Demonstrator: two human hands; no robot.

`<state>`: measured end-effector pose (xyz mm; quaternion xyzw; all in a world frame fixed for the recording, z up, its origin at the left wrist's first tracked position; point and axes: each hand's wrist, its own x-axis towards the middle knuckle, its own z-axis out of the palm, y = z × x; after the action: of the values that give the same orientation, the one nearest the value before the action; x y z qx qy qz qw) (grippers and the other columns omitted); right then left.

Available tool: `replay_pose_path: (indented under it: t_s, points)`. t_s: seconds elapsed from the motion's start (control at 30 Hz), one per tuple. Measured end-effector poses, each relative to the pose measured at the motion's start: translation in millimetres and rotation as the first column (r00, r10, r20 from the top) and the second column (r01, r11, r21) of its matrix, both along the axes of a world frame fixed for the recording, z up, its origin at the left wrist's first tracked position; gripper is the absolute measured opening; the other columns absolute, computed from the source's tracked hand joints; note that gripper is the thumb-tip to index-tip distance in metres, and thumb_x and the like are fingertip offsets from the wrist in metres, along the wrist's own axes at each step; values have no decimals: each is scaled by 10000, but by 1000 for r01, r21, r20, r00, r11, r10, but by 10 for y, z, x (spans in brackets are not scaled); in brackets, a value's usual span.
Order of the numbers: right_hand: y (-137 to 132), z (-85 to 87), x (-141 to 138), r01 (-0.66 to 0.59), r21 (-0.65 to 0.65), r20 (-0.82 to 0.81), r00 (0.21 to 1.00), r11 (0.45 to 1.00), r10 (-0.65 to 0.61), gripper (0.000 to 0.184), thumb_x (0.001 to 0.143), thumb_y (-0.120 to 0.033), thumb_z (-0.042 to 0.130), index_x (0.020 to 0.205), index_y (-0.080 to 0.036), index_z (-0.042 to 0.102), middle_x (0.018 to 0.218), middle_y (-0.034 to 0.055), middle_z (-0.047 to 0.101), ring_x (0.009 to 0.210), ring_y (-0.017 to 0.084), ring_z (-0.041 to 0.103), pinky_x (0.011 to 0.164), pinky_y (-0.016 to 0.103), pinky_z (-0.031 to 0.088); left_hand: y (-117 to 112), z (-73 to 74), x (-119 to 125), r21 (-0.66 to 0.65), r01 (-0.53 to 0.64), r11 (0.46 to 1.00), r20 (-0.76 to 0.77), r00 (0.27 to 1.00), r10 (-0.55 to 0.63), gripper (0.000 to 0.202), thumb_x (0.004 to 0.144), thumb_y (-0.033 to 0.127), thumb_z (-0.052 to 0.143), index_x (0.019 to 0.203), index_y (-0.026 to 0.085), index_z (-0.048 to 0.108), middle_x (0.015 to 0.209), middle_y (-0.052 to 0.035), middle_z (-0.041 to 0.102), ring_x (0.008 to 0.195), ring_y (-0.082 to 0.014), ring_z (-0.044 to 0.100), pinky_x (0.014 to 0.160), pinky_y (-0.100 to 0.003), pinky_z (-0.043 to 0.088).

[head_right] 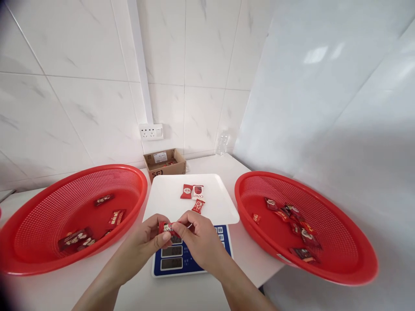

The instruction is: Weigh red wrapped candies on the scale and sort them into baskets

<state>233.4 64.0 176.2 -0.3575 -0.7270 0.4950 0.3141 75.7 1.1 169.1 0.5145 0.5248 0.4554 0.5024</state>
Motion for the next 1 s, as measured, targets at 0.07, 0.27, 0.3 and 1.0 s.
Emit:
replay_pose_path:
  t_s: [0.07, 0.27, 0.3, 1.0]
  points:
    - [-20, -2, -8, 4, 36, 20, 1000, 999, -5, 259, 845, -405, 525, 676, -208, 537, 652, -25, 577, 622, 120, 513, 584, 249, 412, -5, 8, 14, 1, -5, 1000, -43, 999, 5, 291, 813, 483, 578, 772, 199, 526, 660, 42, 482, 669, -121, 472, 630, -239, 390]
    - [-43, -29, -9, -21, 136, 71, 997, 990, 12, 274, 885, -405, 476, 712, -211, 565, 679, -13, 603, 650, 129, 545, 599, 253, 441, -6, 8, 43, 0, -55, 998, -36, 998, 55, 302, 781, 485, 606, 724, 205, 510, 604, 59, 444, 614, -119, 452, 582, -229, 355]
    - [-22, -19, 9, -9, 158, 60, 998, 987, -1, 253, 894, -403, 464, 782, -215, 591, 704, -8, 614, 665, 132, 559, 613, 257, 457, -6, 15, 42, 4, -73, 997, -21, 997, 73, 313, 775, 500, 606, 727, 206, 511, 607, 58, 449, 613, -120, 456, 586, -229, 365]
    - [78, 203, 296, 461, 668, -338, 887, 584, -314, 538, 877, -222, 530, 1387, -300, 377, 710, -18, 636, 586, 130, 568, 529, 260, 491, -13, 109, -80, 63, -325, 944, 101, 943, 318, 341, 744, 542, 628, 769, 215, 536, 601, 64, 476, 591, -103, 493, 615, -231, 405]
